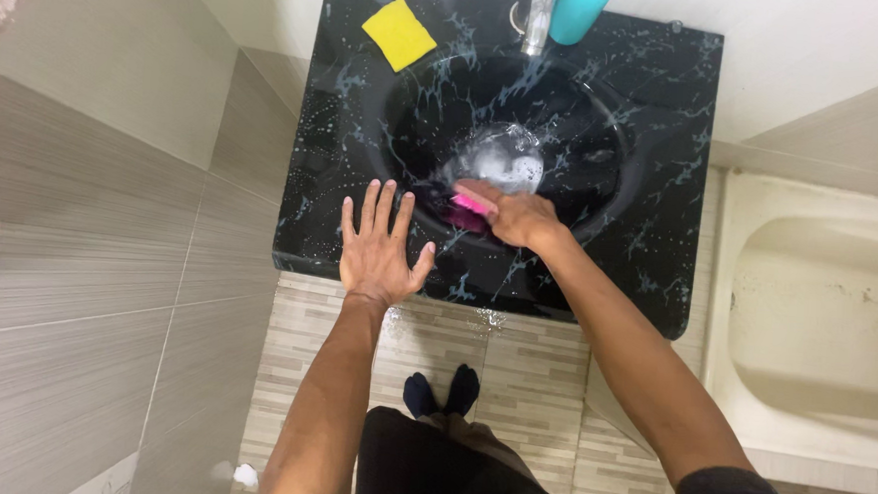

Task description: The person cleans a black marble sink using a pink scrubbing brush and a yellow sponge, applying soap and scrubbing the interior surface of the basin.

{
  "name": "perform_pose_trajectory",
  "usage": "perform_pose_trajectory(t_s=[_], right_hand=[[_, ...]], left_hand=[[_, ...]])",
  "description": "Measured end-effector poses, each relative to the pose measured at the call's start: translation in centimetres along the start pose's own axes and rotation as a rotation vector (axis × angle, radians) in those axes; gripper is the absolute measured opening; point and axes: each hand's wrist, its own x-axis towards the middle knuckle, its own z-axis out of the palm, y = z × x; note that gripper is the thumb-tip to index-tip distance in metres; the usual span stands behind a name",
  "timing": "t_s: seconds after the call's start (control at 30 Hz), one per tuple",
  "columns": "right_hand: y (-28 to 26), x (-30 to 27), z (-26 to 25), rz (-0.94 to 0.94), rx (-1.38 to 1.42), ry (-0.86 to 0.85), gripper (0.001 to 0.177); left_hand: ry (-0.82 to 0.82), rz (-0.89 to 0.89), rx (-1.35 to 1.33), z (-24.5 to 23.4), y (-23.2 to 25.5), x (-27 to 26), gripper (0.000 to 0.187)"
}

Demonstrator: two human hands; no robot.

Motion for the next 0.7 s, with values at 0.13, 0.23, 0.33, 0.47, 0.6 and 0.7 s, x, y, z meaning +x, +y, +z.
perform_pose_trajectory(t_s=[0.13, 0.23, 0.33, 0.47, 0.6, 0.7], right_hand=[[0.2, -1.9, -1.0, -0.195, 0.103, -0.033, 0.062], [-0.4, -1.7, -0.9, 0.380, -0.021, -0.067, 0.065], [0.5, -1.0, -0.4, -0.246, 0.092, 0.000, 0.063], [1.3, 0.0, 0.9, 0.169, -0.012, 0.019, 0.062], [0.5, 0.0, 2.6, -0.040, 0.076, 0.163, 0.062], [0.2, 0.3, 3.3, -0.123, 0.063, 0.260, 0.061]], left_hand=[[-0.054, -0.019, 0.032, -0.2, 0.1, 0.1, 0.080], [-0.027, -0.001, 0.014, 0.1, 0.0, -0.3, 0.079], [-0.001, 0.007, 0.034, -0.1, -0.2, -0.1, 0.080], [-0.022, -0.007, 0.005, -0.3, 0.1, -0.1, 0.079], [-0.045, -0.017, -0.004, -0.1, 0.1, 0.0, 0.081], [0.096, -0.102, 0.043, 0.5, 0.0, -0.1, 0.081]])
